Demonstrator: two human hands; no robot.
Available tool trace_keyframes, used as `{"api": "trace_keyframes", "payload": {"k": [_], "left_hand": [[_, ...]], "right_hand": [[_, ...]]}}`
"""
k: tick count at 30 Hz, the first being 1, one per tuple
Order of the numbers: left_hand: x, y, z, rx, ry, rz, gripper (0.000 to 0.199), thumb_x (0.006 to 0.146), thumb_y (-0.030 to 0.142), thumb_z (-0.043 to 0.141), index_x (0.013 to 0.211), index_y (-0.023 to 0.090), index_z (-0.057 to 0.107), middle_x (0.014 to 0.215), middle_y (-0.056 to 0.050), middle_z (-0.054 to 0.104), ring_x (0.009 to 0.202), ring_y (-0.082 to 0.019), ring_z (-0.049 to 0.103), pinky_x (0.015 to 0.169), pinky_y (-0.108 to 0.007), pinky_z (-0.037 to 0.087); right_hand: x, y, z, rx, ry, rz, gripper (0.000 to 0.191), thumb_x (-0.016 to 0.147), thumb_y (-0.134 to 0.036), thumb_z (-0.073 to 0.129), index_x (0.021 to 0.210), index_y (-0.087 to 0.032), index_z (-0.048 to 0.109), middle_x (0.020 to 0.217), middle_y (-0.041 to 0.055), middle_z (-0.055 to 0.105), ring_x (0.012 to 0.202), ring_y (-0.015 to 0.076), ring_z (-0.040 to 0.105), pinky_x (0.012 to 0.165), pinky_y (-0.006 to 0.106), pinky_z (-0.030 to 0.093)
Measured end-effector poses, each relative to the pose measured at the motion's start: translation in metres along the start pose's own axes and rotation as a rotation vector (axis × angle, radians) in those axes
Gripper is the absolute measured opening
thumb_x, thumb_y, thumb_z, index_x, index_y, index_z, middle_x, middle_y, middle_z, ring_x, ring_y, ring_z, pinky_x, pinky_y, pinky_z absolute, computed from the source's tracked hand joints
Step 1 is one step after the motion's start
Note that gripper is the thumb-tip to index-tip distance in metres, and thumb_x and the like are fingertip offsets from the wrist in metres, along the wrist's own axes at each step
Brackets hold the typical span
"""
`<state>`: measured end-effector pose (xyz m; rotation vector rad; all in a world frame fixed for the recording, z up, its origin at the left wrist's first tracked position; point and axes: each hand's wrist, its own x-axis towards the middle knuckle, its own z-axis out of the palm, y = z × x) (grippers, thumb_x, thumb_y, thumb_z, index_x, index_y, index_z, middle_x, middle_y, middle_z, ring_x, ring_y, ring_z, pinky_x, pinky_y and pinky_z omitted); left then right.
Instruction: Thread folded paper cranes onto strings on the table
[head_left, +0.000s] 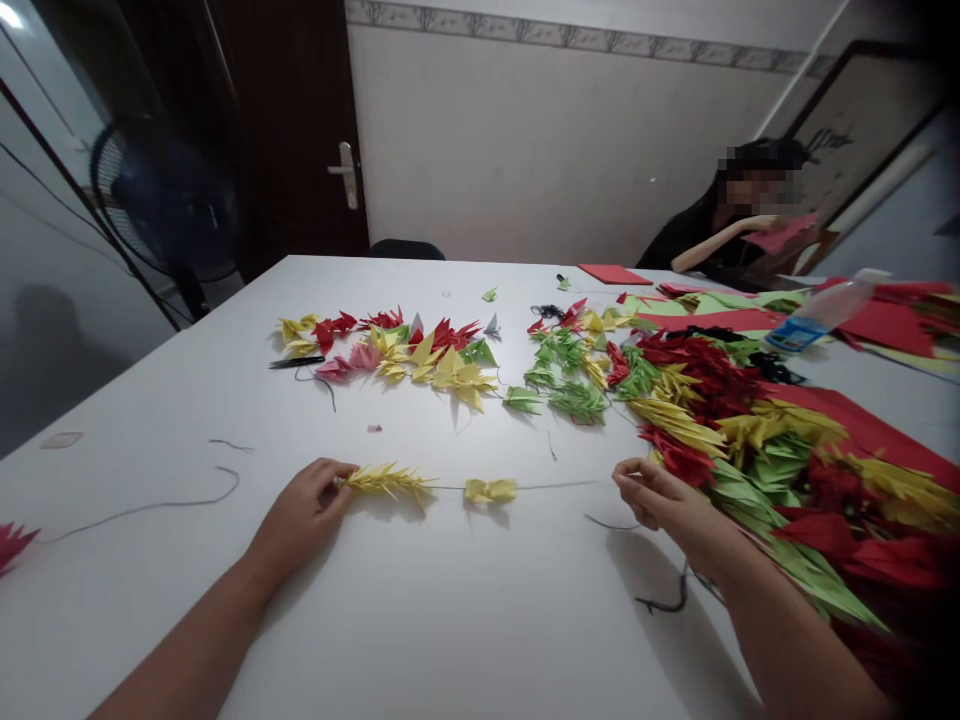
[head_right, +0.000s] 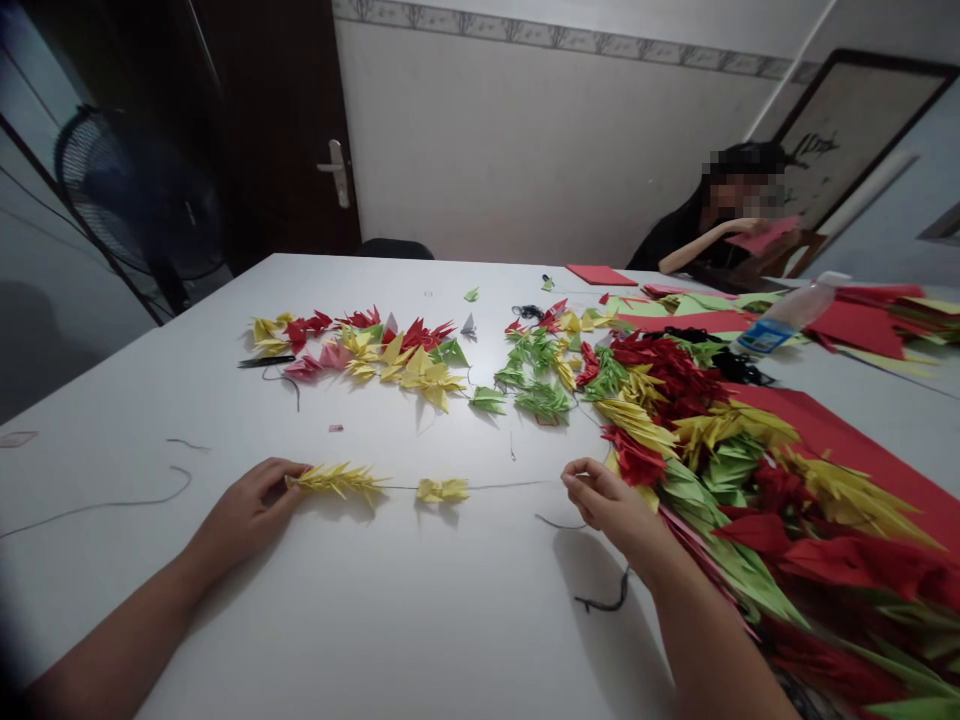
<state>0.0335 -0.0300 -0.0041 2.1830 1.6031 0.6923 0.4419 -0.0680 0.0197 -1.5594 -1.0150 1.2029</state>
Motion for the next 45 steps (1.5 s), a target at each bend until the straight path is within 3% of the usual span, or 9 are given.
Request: {"api": "trace_keyframes", "payload": {"k": [6,12,16,20,23,27,30,37,45], "left_hand": [[0.000,0.000,0.000,-0.010,-0.011,-0.020,0.027,0.081,0.034,0.041,0.099,0.020,0.058,0.097,-0.004,0.059,0.083,-0.017,0.056,0.075,-0.031,0.046],[0.000,0.001,-0.001,-0.030,-0.017,-0.015,0.027,0.081,0.034,0.042,0.097,0.021,0.058,0.096,-0.004,0.059,0.081,-0.017,0.056,0.072,-0.029,0.047],[0.001,0.002,0.000,-0.035,-0.007,-0.026,0.028,0.081,0.036,0.042,0.097,0.020,0.058,0.096,-0.005,0.059,0.080,-0.017,0.056,0.071,-0.029,0.047],[0.000,0.000,0.001,-0.017,0.020,-0.040,0.029,0.080,0.036,0.042,0.101,0.020,0.054,0.094,-0.004,0.059,0.078,-0.016,0.056,0.071,-0.029,0.046],[-0.001,-0.001,0.002,-0.010,0.065,-0.083,0.031,0.078,0.034,0.043,0.105,0.020,0.049,0.092,-0.003,0.060,0.075,-0.016,0.056,0.068,-0.028,0.046],[-0.002,0.001,0.001,0.005,0.084,-0.114,0.027,0.078,0.036,0.043,0.099,0.020,0.049,0.085,-0.002,0.060,0.073,-0.016,0.056,0.066,-0.028,0.046],[-0.002,0.001,0.001,0.044,0.075,-0.104,0.026,0.080,0.036,0.041,0.096,0.020,0.052,0.080,-0.002,0.060,0.070,-0.016,0.056,0.063,-0.028,0.045],[0.002,-0.005,0.002,0.064,0.074,-0.008,0.026,0.083,0.034,0.036,0.093,0.020,0.055,0.087,-0.004,0.061,0.081,-0.018,0.056,0.069,-0.030,0.046],[0.004,-0.009,0.004,0.021,0.062,0.035,0.029,0.085,0.036,0.035,0.095,0.020,0.056,0.096,-0.005,0.060,0.093,-0.020,0.054,0.084,-0.035,0.043]], "right_hand": [[0.005,0.003,-0.019,0.155,-0.005,0.030,0.041,0.050,-0.038,0.077,0.079,-0.019,0.054,0.047,-0.0077,0.044,0.042,0.0045,0.037,0.039,0.016,0.030],[0.020,0.001,-0.039,0.476,0.189,0.067,0.032,0.044,-0.021,0.076,0.070,-0.020,0.057,0.059,-0.0046,0.054,0.046,0.0054,0.047,0.041,0.016,0.041],[0.025,0.002,-0.036,0.277,0.358,-0.165,0.029,0.053,-0.034,0.067,0.076,-0.020,0.059,0.088,0.0038,0.062,0.080,0.0163,0.060,0.069,0.028,0.051],[0.013,0.000,0.003,-0.264,0.522,-0.457,0.035,0.070,-0.045,0.054,0.094,-0.020,0.056,0.104,0.0096,0.058,0.101,0.0245,0.053,0.088,0.045,0.042],[0.001,0.001,0.055,-0.660,0.325,-0.786,0.035,0.080,-0.041,0.048,0.107,-0.020,0.053,0.114,0.0114,0.054,0.111,0.0248,0.047,0.094,0.046,0.036],[0.000,0.004,0.118,-0.979,-0.055,-0.957,0.046,0.082,-0.035,0.050,0.125,-0.020,0.043,0.125,0.0116,0.049,0.114,0.0253,0.044,0.094,0.044,0.039],[0.009,0.005,0.137,-1.093,-0.211,-1.001,0.038,0.086,-0.025,0.042,0.124,-0.021,0.046,0.119,0.0097,0.055,0.103,0.0223,0.052,0.086,0.039,0.045],[0.021,0.006,0.104,-1.187,-0.308,-0.897,0.035,0.091,-0.024,0.032,0.120,-0.023,0.051,0.113,0.0077,0.059,0.085,0.0159,0.061,0.071,0.027,0.050],[0.023,0.009,0.061,-1.223,-0.229,-0.851,0.042,0.089,-0.022,0.033,0.130,-0.023,0.040,0.114,0.0074,0.061,0.090,0.0185,0.062,0.072,0.032,0.051]]}}
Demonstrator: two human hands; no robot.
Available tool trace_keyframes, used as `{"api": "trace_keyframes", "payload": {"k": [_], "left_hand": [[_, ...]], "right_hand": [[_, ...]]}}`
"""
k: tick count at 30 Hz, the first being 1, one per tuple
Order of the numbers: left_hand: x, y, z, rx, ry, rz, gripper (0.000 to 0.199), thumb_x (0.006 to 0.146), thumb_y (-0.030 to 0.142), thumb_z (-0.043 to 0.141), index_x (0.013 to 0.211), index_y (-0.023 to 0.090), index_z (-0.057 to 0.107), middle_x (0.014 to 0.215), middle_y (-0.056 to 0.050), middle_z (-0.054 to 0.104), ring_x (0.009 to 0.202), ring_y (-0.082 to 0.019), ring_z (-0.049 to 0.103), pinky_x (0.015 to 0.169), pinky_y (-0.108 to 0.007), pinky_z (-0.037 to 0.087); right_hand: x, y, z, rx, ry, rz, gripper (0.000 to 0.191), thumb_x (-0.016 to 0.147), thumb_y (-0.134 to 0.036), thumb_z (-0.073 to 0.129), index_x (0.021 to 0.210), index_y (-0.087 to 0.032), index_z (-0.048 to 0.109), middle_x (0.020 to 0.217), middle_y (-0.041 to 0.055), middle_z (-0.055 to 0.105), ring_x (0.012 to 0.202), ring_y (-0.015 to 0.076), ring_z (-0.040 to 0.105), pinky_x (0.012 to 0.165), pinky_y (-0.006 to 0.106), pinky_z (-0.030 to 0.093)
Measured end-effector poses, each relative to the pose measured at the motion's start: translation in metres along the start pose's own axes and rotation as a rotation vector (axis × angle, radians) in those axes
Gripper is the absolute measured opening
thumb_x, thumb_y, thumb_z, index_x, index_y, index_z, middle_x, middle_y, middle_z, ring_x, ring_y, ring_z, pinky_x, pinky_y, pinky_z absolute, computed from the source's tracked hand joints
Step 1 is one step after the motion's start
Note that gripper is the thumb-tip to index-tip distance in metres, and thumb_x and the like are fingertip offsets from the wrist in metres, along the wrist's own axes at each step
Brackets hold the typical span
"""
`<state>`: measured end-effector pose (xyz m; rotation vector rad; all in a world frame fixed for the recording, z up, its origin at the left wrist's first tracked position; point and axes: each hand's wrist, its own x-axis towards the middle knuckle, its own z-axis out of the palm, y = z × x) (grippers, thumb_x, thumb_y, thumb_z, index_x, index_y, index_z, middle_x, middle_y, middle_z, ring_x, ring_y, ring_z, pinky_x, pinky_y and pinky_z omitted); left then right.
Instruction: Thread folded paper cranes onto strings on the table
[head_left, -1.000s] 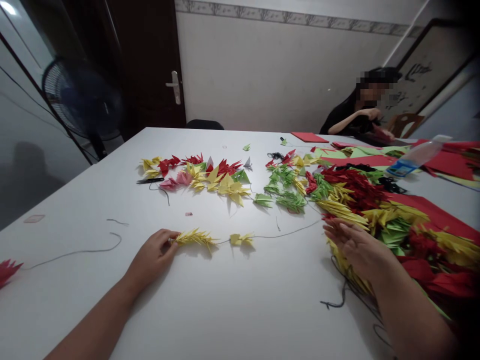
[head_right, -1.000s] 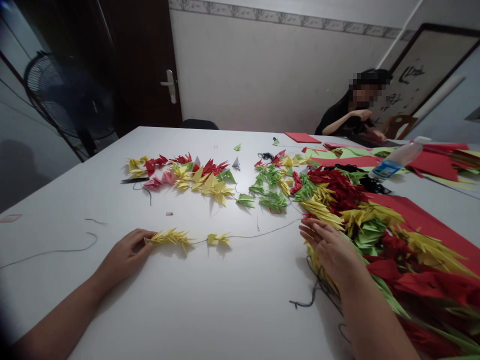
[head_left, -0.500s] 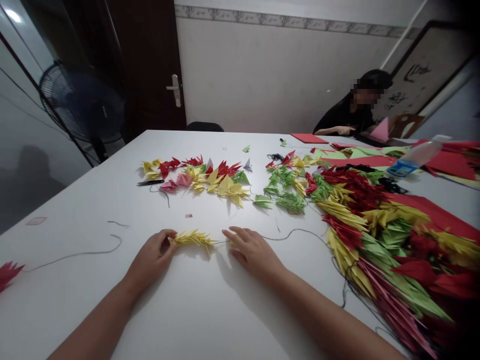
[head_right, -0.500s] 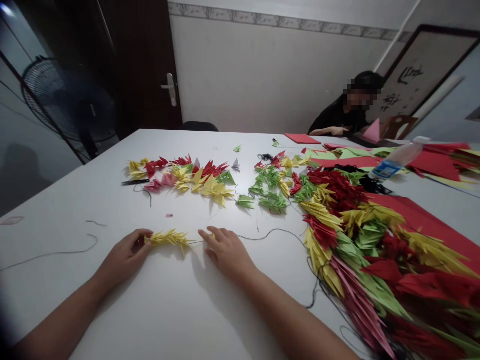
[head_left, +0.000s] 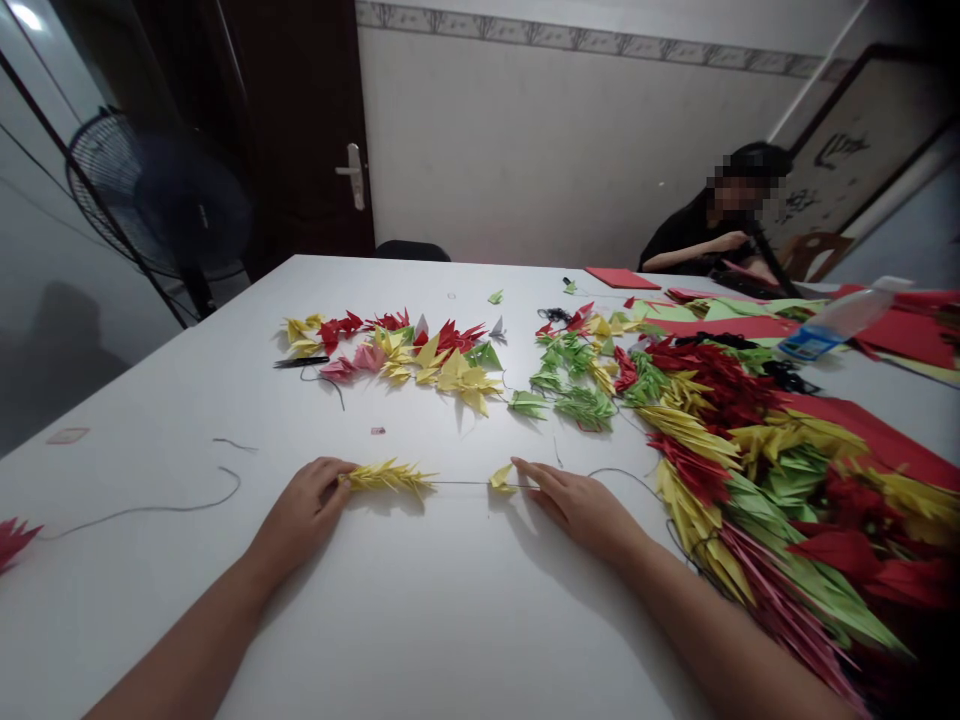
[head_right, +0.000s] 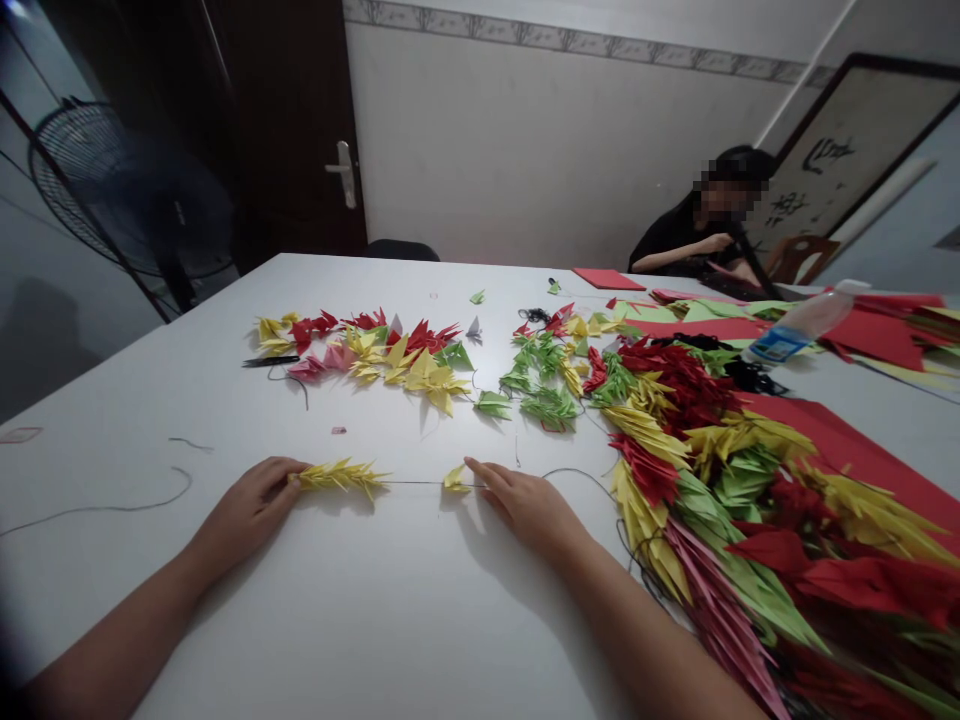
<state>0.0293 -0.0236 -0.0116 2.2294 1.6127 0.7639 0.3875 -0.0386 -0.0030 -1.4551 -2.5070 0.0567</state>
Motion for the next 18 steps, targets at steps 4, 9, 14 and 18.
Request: {"api": "trace_keyframes", "payload": {"k": [4,9,14,18], "left_hand": [[0.000,0.001,-0.001,-0.006,-0.003,0.002,0.029,0.085,0.036,0.035,0.095,0.020,0.057,0.097,-0.005,0.059,0.094,-0.020,0.053,0.085,-0.036,0.043],[0.000,0.002,0.000,0.009,-0.001,-0.007,0.028,0.084,0.035,0.036,0.094,0.020,0.057,0.096,-0.005,0.059,0.094,-0.020,0.053,0.084,-0.035,0.043],[0.000,0.001,0.000,0.024,-0.005,-0.002,0.027,0.084,0.034,0.037,0.095,0.021,0.057,0.096,-0.004,0.059,0.094,-0.019,0.053,0.084,-0.033,0.042],[0.000,0.002,-0.001,0.011,-0.008,0.023,0.027,0.084,0.034,0.037,0.095,0.020,0.057,0.096,-0.005,0.058,0.094,-0.019,0.053,0.085,-0.034,0.042]], "right_hand": [[-0.011,0.023,0.001,-0.124,0.093,-0.028,0.036,0.087,-0.019,0.036,0.119,-0.020,0.053,0.106,0.0076,0.065,0.091,0.0218,0.059,0.080,0.040,0.046],[-0.008,0.012,-0.006,-0.154,0.322,-0.019,0.032,0.082,-0.019,0.043,0.111,-0.019,0.057,0.115,0.0086,0.059,0.108,0.0250,0.048,0.091,0.046,0.037],[0.028,-0.069,-0.007,0.072,0.272,-0.126,0.035,0.085,-0.033,0.044,0.115,-0.016,0.051,0.113,0.0103,0.059,0.103,0.0217,0.049,0.090,0.039,0.038],[0.065,-0.118,0.012,0.149,0.150,-0.148,0.054,0.079,-0.044,0.052,0.124,-0.015,0.042,0.119,0.0109,0.054,0.102,0.0246,0.048,0.085,0.039,0.040]]}}
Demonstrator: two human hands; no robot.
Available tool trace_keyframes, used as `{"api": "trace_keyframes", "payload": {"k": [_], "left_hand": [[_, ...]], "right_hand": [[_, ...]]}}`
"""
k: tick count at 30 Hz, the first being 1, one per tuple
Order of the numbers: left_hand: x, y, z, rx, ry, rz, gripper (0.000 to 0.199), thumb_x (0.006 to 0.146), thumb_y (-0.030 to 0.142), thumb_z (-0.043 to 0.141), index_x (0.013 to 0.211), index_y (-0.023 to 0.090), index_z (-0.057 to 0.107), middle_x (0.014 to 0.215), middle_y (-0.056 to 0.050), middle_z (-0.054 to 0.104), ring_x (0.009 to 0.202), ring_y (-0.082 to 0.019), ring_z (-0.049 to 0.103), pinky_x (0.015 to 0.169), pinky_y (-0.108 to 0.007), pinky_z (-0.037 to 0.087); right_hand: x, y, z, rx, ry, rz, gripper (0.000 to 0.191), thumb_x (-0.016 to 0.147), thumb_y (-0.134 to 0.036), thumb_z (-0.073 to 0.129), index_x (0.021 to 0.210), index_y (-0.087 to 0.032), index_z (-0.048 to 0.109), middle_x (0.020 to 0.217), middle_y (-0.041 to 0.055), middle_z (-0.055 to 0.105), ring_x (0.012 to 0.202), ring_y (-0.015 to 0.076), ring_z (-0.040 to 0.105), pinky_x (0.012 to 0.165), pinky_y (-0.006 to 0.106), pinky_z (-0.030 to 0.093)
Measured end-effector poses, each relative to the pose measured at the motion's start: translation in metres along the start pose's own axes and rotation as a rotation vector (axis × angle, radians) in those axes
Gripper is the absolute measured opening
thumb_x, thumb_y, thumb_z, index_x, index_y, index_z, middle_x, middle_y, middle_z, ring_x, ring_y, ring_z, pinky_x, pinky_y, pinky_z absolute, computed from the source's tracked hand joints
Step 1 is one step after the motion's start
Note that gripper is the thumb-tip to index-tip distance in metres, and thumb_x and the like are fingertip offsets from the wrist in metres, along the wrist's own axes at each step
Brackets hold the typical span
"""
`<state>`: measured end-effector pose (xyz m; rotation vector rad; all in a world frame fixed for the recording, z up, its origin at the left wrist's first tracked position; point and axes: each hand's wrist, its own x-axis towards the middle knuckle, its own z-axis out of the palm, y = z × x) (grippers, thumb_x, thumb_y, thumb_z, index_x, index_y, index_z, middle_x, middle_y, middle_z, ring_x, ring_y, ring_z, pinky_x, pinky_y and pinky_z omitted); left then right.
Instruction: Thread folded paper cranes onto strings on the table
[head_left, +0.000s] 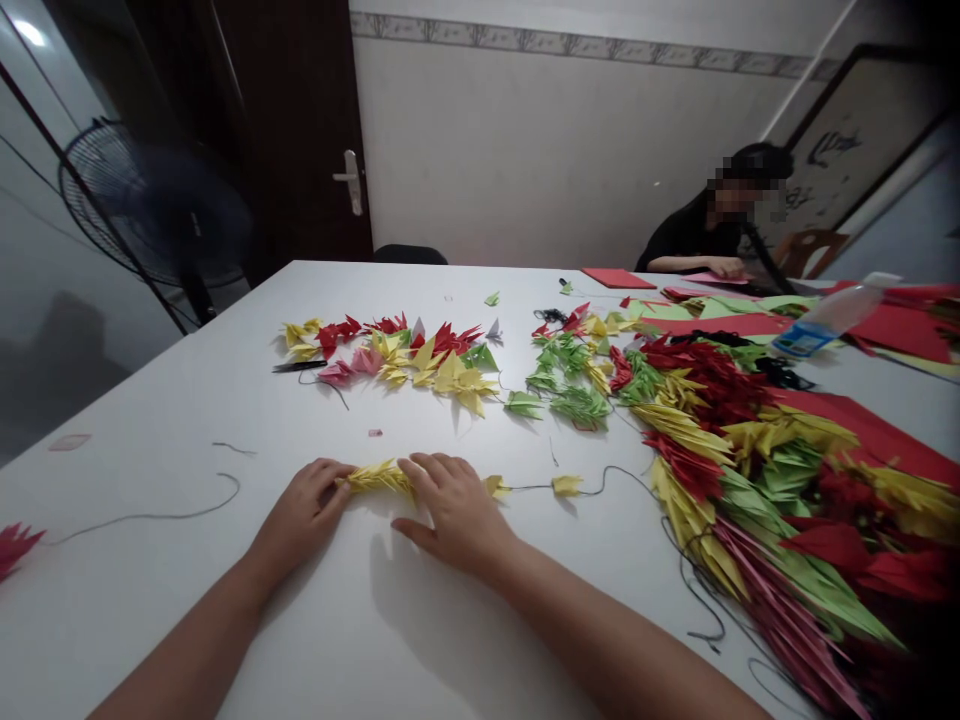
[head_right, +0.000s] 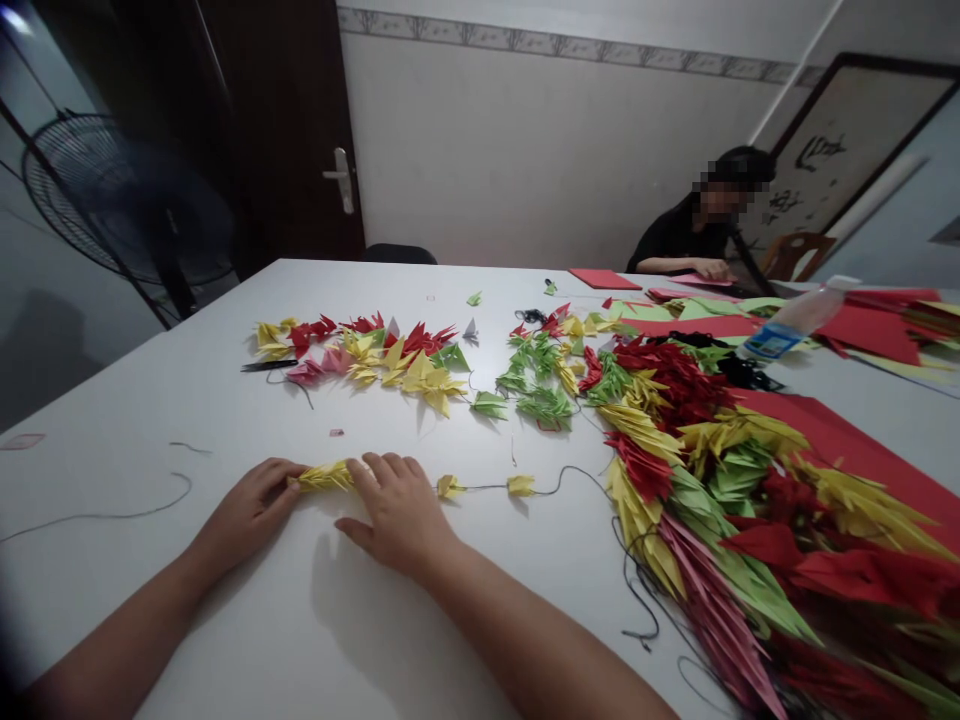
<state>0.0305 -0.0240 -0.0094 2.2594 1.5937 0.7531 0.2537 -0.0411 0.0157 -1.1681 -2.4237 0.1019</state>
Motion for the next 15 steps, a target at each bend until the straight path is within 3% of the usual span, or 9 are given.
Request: {"api": "trace_keyframes", "payload": {"k": [5,9,15], "left_hand": [[0.000,0.003,-0.002,-0.015,-0.012,0.008,0.027,0.084,0.032,0.036,0.095,0.020,0.058,0.096,-0.005,0.058,0.094,-0.019,0.054,0.085,-0.034,0.043],[-0.001,0.004,-0.002,-0.023,-0.031,-0.002,0.027,0.084,0.031,0.036,0.097,0.020,0.057,0.097,-0.005,0.057,0.094,-0.019,0.053,0.085,-0.033,0.043],[-0.002,0.004,-0.002,-0.048,-0.048,-0.003,0.028,0.085,0.032,0.036,0.097,0.020,0.057,0.097,-0.005,0.057,0.094,-0.019,0.053,0.085,-0.035,0.043]], "right_hand": [[0.010,0.010,0.016,0.000,-0.114,0.060,0.029,0.084,-0.018,0.046,0.113,-0.017,0.050,0.095,0.0068,0.063,0.088,0.0190,0.053,0.076,0.031,0.042],[-0.006,0.032,0.007,-0.026,-0.104,0.101,0.020,0.087,-0.017,0.039,0.095,-0.020,0.058,0.084,0.0044,0.064,0.079,0.0168,0.055,0.069,0.028,0.042],[-0.026,0.051,-0.004,-0.021,-0.049,0.106,0.022,0.086,-0.019,0.039,0.099,-0.021,0.057,0.078,0.0040,0.064,0.074,0.0172,0.058,0.066,0.028,0.045]]}}
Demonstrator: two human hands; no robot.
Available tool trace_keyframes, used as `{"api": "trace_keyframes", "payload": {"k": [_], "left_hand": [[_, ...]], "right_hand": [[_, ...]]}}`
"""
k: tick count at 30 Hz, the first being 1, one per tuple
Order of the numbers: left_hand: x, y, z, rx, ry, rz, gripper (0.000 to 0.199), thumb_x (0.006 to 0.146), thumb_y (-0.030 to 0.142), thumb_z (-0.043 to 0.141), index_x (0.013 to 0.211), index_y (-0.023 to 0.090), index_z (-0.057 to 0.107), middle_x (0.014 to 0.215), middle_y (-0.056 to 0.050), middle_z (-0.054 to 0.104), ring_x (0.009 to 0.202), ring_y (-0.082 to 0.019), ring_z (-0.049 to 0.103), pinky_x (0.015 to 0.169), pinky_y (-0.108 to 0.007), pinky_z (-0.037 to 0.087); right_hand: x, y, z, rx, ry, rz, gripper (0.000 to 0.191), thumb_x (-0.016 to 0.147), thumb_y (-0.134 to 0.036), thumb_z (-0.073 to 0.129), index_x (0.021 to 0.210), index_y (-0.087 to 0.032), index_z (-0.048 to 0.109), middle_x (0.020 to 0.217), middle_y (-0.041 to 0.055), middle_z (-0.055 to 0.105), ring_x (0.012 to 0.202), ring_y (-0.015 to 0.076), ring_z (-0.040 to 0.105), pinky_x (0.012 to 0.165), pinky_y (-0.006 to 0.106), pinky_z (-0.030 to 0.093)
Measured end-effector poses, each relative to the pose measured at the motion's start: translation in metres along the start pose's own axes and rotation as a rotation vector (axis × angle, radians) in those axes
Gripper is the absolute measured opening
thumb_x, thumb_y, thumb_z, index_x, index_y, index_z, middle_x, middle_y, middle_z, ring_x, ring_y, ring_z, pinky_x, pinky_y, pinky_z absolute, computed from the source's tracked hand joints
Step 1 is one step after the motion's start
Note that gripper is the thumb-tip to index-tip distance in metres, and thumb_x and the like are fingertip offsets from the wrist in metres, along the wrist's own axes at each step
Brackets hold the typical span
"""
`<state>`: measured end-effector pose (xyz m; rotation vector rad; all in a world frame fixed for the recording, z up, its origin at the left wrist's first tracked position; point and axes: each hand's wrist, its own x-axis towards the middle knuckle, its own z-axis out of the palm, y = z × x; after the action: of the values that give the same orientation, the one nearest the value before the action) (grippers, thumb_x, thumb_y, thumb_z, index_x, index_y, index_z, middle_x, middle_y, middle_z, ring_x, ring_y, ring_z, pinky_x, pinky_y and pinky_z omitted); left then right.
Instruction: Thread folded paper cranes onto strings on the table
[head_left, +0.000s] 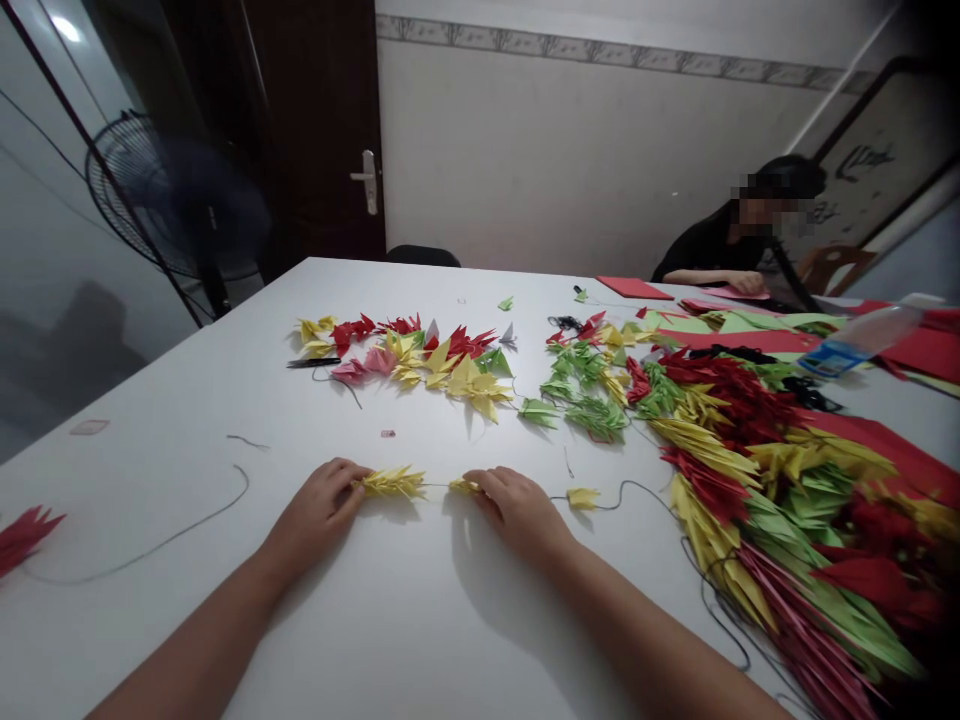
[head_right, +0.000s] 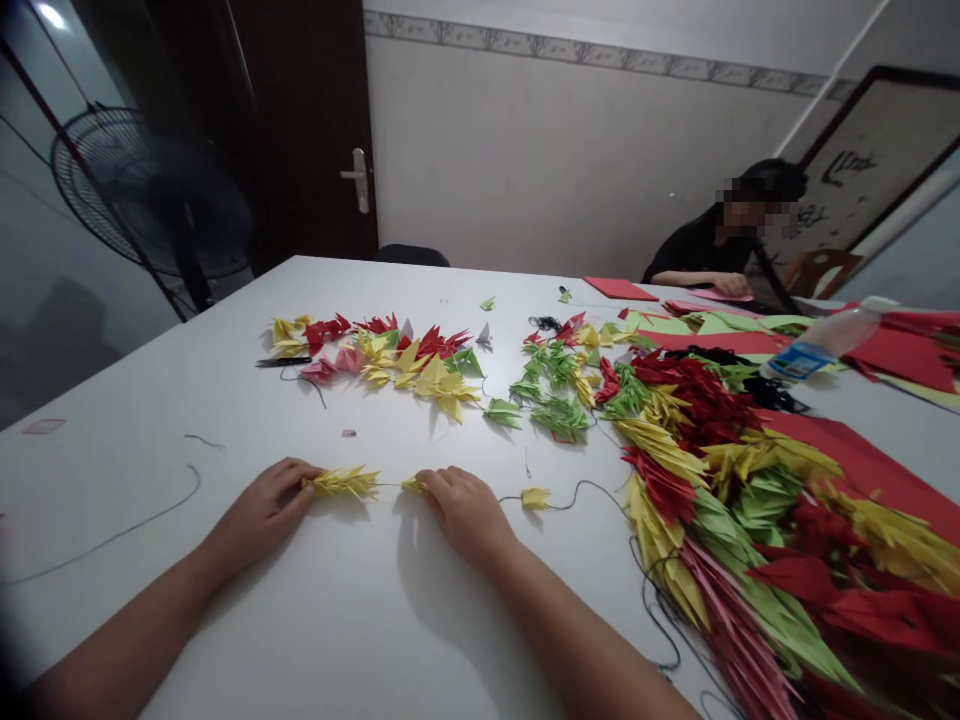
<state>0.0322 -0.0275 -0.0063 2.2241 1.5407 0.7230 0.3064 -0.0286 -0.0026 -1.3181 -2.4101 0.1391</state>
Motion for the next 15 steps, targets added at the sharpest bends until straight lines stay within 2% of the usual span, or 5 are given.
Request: {"api": "trace_keyframes", "payload": {"k": [9,15], "left_hand": [[0.000,0.002,-0.001,-0.007,0.018,-0.015,0.028,0.085,0.033,0.037,0.097,0.020,0.058,0.096,-0.005,0.058,0.093,-0.019,0.053,0.084,-0.034,0.043],[0.000,0.002,-0.001,-0.005,0.012,-0.027,0.030,0.085,0.034,0.036,0.096,0.019,0.058,0.096,-0.006,0.058,0.093,-0.020,0.054,0.083,-0.035,0.044]], "right_hand": [[-0.012,0.007,-0.011,0.107,0.005,-0.060,0.029,0.088,-0.020,0.035,0.108,-0.023,0.055,0.079,0.0038,0.065,0.072,0.0155,0.060,0.066,0.028,0.049],[-0.014,0.017,-0.016,0.058,0.036,-0.128,0.031,0.085,-0.013,0.033,0.102,-0.020,0.059,0.078,0.0070,0.065,0.077,0.0183,0.058,0.067,0.031,0.049]]}}
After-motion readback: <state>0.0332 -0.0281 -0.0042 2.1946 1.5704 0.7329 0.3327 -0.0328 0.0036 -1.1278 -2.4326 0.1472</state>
